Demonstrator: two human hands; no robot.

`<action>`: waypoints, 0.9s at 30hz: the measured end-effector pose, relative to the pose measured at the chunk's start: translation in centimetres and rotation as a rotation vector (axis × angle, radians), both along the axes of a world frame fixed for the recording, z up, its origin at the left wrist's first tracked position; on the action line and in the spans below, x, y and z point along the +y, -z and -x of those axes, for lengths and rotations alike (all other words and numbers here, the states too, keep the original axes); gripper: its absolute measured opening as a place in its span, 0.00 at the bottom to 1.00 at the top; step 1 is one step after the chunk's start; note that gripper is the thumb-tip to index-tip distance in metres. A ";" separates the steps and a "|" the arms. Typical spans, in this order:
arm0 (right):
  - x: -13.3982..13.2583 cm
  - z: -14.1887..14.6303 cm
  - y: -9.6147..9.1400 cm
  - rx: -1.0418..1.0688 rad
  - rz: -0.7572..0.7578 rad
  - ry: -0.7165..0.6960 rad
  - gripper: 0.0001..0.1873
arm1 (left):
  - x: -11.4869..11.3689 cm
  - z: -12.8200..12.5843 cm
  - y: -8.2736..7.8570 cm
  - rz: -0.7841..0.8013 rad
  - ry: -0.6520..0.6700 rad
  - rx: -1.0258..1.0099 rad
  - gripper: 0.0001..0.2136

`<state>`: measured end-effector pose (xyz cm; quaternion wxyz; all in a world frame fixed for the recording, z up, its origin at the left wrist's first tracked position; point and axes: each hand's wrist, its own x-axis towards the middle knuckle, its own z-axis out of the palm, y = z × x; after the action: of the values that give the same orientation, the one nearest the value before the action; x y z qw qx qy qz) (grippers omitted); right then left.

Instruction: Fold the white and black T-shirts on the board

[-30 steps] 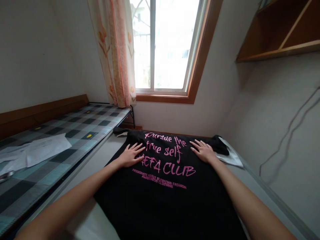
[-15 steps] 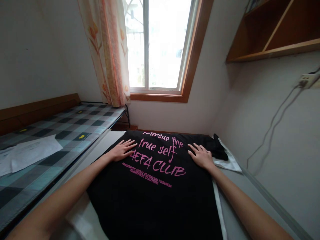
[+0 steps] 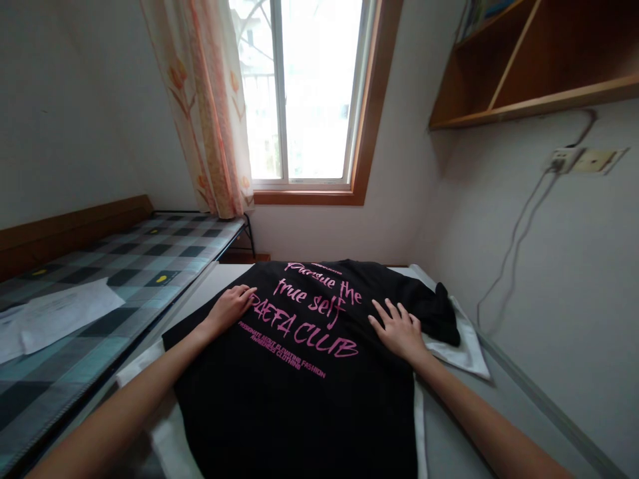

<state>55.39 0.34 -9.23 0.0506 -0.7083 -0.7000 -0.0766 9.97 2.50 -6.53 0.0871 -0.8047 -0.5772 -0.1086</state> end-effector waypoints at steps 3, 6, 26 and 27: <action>0.6 -0.6 -0.8 0.027 0.032 -0.023 0.34 | -3.0 -1.0 0.2 0.013 -0.094 -0.003 0.23; 2.2 -1.4 -1.8 0.045 0.048 -0.053 0.35 | -6.5 -2.7 0.5 0.069 -0.241 0.015 0.27; 12.0 -3.1 -0.9 0.050 0.126 -0.232 0.33 | -4.1 -4.1 1.5 0.212 -0.152 -0.040 0.36; 12.3 -2.9 -1.0 0.052 0.127 -0.206 0.33 | -2.8 -3.7 1.4 0.219 -0.137 -0.040 0.36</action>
<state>58.34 12.66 -8.28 0.0313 -0.6360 -0.7710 -0.0082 13.71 -0.29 -7.90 -0.0056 -0.7656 -0.6409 -0.0545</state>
